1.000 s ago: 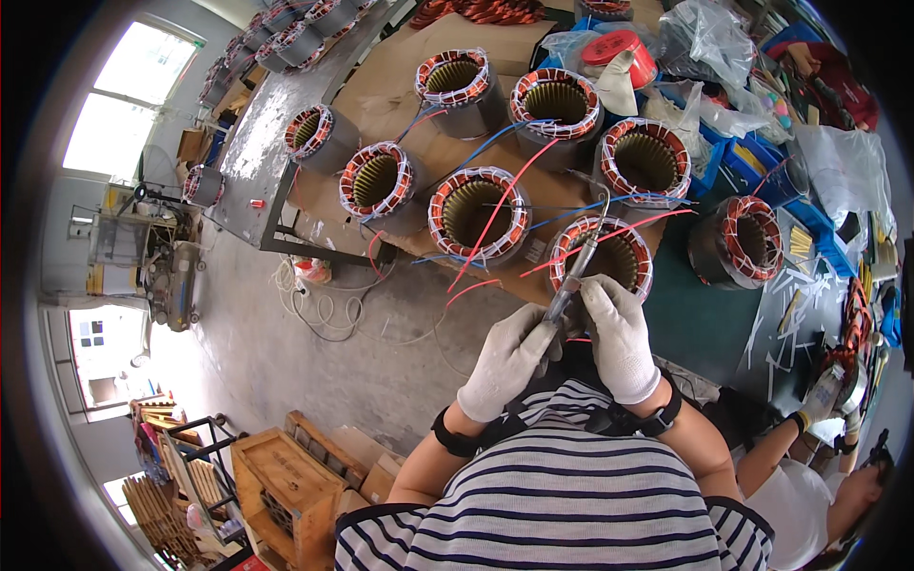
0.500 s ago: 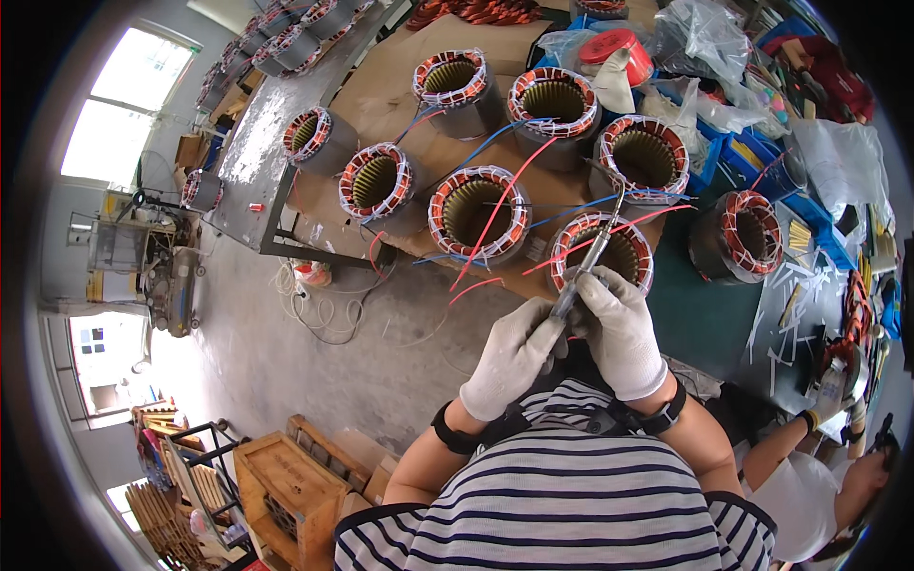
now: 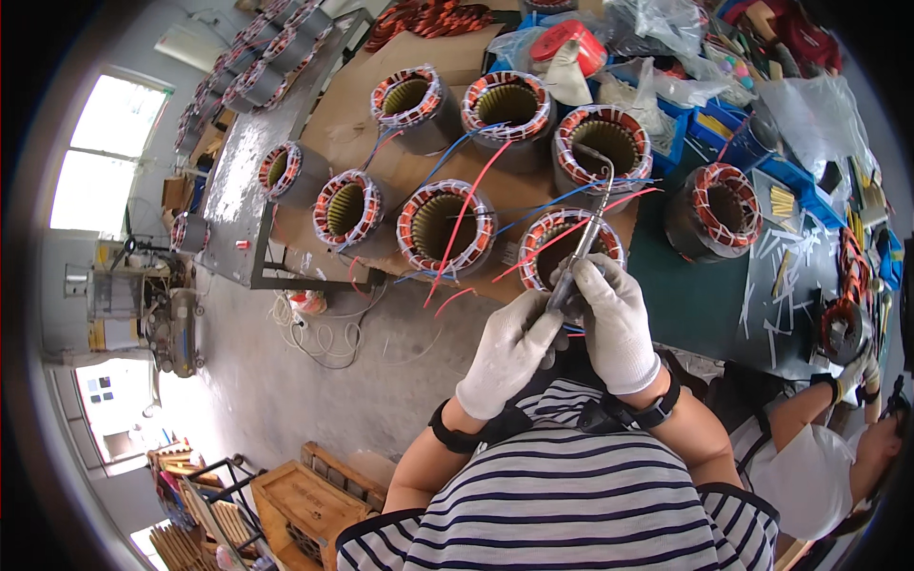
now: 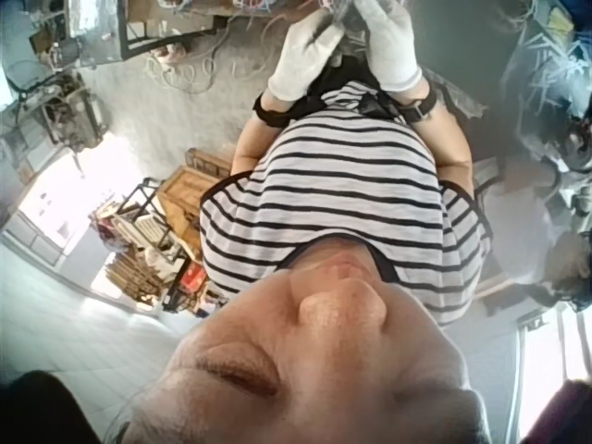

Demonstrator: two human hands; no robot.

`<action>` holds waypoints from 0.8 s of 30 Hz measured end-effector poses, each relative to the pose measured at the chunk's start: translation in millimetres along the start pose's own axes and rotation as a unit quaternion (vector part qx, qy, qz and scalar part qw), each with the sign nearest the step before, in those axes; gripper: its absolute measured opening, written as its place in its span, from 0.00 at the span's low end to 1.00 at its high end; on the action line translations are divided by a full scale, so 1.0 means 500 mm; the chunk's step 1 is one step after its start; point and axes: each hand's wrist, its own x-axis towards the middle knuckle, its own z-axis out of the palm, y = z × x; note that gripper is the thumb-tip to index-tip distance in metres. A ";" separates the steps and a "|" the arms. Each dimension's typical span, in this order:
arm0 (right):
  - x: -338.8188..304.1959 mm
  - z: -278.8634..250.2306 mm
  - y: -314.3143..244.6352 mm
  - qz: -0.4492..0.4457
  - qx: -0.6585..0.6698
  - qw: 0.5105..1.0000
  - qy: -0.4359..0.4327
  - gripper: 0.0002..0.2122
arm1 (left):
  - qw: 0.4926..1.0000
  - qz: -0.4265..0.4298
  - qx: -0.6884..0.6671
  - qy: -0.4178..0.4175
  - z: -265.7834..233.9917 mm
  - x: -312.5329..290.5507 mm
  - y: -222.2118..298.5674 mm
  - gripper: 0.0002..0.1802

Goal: Preparing and installing wiring or tubing into motor stator assemblies on a workbench.

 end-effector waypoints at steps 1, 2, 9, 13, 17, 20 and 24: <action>0.003 -0.005 -0.002 -0.014 -0.016 1.000 0.020 0.13 | 1.000 0.001 0.008 -0.009 0.003 0.002 0.003 0.09; 0.009 -0.010 -0.005 -0.029 -0.032 0.998 0.038 0.12 | 1.000 0.001 0.010 -0.015 0.005 0.004 0.002 0.09; 0.054 -0.139 -0.081 -0.052 0.175 0.980 0.079 0.12 | 0.947 0.130 0.206 -0.208 -0.004 0.001 -0.068 0.15; 0.084 -0.218 -0.073 -0.040 0.176 0.977 0.111 0.12 | 0.871 0.302 0.365 -0.134 0.023 0.006 -0.106 0.18; 0.108 -0.264 -0.055 -0.038 0.125 0.982 0.137 0.13 | 0.907 0.234 0.316 -0.150 0.016 0.016 -0.098 0.12; 0.128 -0.278 -0.046 -0.033 0.076 0.984 0.160 0.11 | 0.957 0.148 0.239 -0.073 0.005 0.022 -0.066 0.04; 0.161 -0.294 -0.038 -0.011 0.046 0.984 0.171 0.11 | 0.961 0.107 0.230 0.113 0.007 0.046 -0.080 0.04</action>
